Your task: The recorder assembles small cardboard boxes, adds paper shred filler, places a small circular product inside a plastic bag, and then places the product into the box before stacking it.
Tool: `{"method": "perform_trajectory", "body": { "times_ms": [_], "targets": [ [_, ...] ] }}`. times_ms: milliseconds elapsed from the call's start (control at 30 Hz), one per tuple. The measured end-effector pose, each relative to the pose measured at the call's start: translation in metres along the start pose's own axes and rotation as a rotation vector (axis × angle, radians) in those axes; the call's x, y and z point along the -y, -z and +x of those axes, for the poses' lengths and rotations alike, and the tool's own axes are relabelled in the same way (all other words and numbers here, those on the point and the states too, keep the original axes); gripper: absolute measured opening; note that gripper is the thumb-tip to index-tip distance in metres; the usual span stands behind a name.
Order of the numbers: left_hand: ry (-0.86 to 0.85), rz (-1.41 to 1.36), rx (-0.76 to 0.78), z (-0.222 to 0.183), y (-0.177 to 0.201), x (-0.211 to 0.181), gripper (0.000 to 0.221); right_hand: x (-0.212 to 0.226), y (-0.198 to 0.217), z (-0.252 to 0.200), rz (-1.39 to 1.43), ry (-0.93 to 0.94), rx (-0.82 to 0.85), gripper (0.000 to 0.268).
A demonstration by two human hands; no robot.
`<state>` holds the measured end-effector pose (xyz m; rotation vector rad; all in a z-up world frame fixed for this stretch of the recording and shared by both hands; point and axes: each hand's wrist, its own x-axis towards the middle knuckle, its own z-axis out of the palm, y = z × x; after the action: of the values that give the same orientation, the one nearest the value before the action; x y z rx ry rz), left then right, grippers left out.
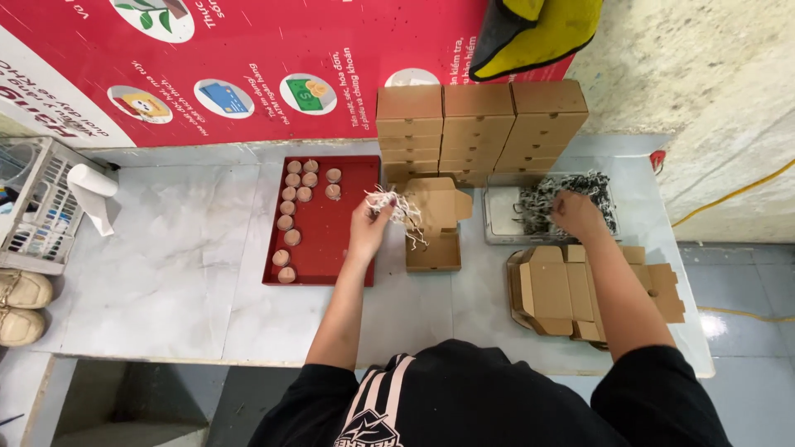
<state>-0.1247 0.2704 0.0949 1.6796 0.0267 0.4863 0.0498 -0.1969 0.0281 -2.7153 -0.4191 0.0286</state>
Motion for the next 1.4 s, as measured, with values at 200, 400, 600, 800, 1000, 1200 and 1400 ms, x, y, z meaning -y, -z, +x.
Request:
{"method": "perform_trajectory", "body": {
  "times_ms": [200, 400, 600, 800, 1000, 1200, 1400],
  "targets": [
    [0.047, 0.165, 0.096, -0.013, -0.028, -0.005, 0.018, 0.109, 0.054, -0.037, -0.018, 0.336, -0.249, 0.037],
    [0.098, 0.313, 0.201, -0.027, -0.042, -0.030, 0.018, 0.208, 0.040, -0.069, 0.399, 0.548, -0.051, 0.042],
    [0.035, 0.263, 0.286, -0.040, -0.048, 0.006, 0.024, 0.255, 0.000, -0.073, 0.667, 0.423, 0.159, 0.069],
    [0.165, 0.162, 0.199, -0.050, -0.043, -0.021, 0.032, 0.234, -0.067, -0.057, 0.565, 0.255, 0.033, 0.026],
    [0.260, -0.079, 0.193, -0.060, -0.044, 0.027, 0.018, 0.234, -0.059, -0.060, 0.700, 0.247, 0.009, 0.025],
    [0.179, -0.151, 0.253, -0.061, -0.049, 0.037, 0.018, 0.221, -0.070, -0.056, 1.137, 0.262, 0.063, 0.020],
    [0.257, 0.380, 0.100, -0.061, -0.044, 0.000, 0.018, 0.204, -0.102, -0.048, 1.170, 0.172, 0.141, 0.017]
  ]
}}
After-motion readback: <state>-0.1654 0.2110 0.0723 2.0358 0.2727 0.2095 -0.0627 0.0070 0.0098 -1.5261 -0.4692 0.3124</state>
